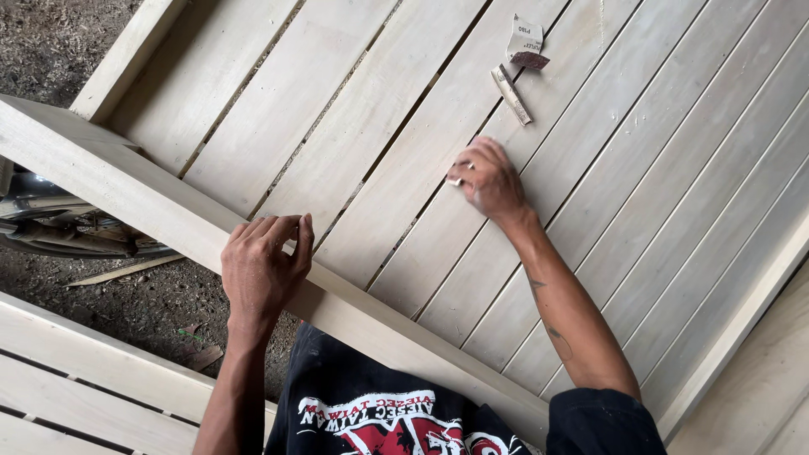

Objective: The person sands the edges and surfaces of a wooden slatted structure using a sanding block. They work on the frame and individual slats, moving along the length of the furniture piece to smooth the wood.

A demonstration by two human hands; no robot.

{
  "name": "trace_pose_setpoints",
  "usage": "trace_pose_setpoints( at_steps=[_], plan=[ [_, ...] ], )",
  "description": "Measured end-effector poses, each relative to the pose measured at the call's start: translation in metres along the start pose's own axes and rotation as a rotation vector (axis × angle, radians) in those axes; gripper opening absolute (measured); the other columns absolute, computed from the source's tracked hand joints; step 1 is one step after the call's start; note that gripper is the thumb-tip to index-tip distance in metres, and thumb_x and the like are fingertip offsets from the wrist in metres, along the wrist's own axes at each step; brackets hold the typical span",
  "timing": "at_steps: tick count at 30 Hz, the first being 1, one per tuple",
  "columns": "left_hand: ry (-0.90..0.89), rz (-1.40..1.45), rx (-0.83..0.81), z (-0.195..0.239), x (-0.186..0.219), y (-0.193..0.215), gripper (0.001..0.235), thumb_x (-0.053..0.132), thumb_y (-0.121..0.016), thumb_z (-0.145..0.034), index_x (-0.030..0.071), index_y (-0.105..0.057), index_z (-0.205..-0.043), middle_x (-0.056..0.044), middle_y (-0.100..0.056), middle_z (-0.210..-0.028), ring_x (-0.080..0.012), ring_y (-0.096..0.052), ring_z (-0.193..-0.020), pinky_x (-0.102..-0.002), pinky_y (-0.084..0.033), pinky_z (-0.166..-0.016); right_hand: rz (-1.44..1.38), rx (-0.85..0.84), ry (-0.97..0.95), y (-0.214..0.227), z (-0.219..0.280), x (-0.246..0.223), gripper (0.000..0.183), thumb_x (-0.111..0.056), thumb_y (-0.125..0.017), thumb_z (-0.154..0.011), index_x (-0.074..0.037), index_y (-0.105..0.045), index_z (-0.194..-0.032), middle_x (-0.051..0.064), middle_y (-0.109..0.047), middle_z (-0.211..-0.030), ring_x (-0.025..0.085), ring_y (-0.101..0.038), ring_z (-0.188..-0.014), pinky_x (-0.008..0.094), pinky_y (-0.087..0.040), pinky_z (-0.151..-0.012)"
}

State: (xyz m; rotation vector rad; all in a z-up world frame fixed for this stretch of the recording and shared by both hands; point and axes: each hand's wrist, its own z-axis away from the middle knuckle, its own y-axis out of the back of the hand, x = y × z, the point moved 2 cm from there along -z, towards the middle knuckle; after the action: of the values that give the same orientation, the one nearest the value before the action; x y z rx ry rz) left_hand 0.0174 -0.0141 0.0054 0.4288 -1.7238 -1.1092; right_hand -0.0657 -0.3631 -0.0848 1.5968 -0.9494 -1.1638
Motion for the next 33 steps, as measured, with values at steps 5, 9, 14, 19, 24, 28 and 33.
trace_pose_setpoints(
  at_steps=[5, 9, 14, 19, 24, 28, 33],
  plan=[
    [-0.002, -0.024, 0.004, 0.001, -0.003, -0.004, 0.024, 0.026, -0.071, -0.102, 0.010, -0.079, -0.085, -0.002, -0.073, -0.071, -0.0127, -0.061, -0.055, -0.031, -0.048, -0.065, -0.103, -0.008, 0.088, -0.016, 0.000, -0.016, 0.011, -0.004, -0.080, -0.083, -0.012, -0.076, -0.090, 0.004, -0.069, -0.097, 0.023, -0.067, -0.100, 0.044, -0.051, -0.106],
    [-0.010, -0.021, 0.001, 0.002, -0.005, -0.005, 0.024, 0.026, -0.070, -0.101, 0.010, -0.079, -0.085, -0.002, -0.075, -0.075, -0.0116, -0.064, -0.058, -0.031, -0.049, -0.066, -0.096, -0.053, 0.016, -0.013, 0.002, 0.001, 0.016, 0.000, -0.077, -0.086, -0.010, -0.079, -0.098, 0.007, -0.070, -0.096, 0.024, -0.067, -0.098, 0.038, -0.056, -0.092],
    [0.013, -0.045, -0.017, 0.004, -0.003, -0.006, 0.025, 0.026, -0.070, -0.101, 0.010, -0.079, -0.084, -0.002, -0.075, -0.073, -0.0127, -0.064, -0.057, -0.031, -0.051, -0.069, 0.058, -0.002, 0.173, -0.019, 0.004, -0.027, 0.008, -0.002, -0.080, -0.083, -0.008, -0.077, -0.088, 0.007, -0.070, -0.091, 0.023, -0.069, -0.096, 0.041, -0.057, -0.094],
    [-0.002, -0.017, -0.019, 0.004, -0.003, -0.004, 0.025, 0.026, -0.070, -0.101, 0.010, -0.079, -0.085, -0.002, -0.076, -0.074, -0.0127, -0.065, -0.056, -0.031, -0.051, -0.069, -0.017, -0.008, -0.021, 0.003, -0.014, 0.020, 0.006, -0.009, -0.075, -0.082, -0.006, -0.077, -0.087, 0.011, -0.071, -0.090, 0.027, -0.068, -0.093, 0.045, -0.055, -0.092],
    [0.008, -0.021, 0.006, 0.001, -0.002, -0.003, 0.025, 0.027, -0.069, -0.101, 0.010, -0.079, -0.085, -0.002, -0.075, -0.072, -0.0135, -0.067, -0.060, -0.032, -0.051, -0.069, 0.088, 0.064, 0.197, -0.017, -0.017, -0.012, 0.008, -0.004, -0.072, -0.086, -0.011, -0.076, -0.085, 0.007, -0.071, -0.091, 0.024, -0.068, -0.096, 0.043, -0.056, -0.103],
    [-0.001, 0.020, 0.019, 0.004, -0.002, 0.000, 0.027, 0.027, -0.069, -0.100, 0.009, -0.078, -0.084, -0.003, -0.075, -0.075, -0.0156, -0.066, -0.058, -0.033, -0.051, -0.068, 0.000, 0.133, -0.124, 0.027, -0.024, 0.019, 0.006, -0.003, -0.076, -0.086, -0.009, -0.077, -0.086, 0.007, -0.071, -0.092, 0.027, -0.066, -0.093, 0.039, -0.054, -0.084],
    [-0.038, 0.023, 0.057, 0.004, -0.007, -0.005, 0.029, 0.028, -0.068, -0.100, 0.010, -0.077, -0.080, -0.004, -0.075, -0.075, -0.0173, -0.068, -0.062, -0.035, -0.053, -0.071, -0.026, 0.363, -0.264, 0.079, 0.008, -0.018, 0.027, 0.006, -0.075, -0.082, -0.009, -0.079, -0.104, 0.005, -0.071, -0.100, 0.026, -0.066, -0.097, 0.039, -0.054, -0.087]
  ],
)
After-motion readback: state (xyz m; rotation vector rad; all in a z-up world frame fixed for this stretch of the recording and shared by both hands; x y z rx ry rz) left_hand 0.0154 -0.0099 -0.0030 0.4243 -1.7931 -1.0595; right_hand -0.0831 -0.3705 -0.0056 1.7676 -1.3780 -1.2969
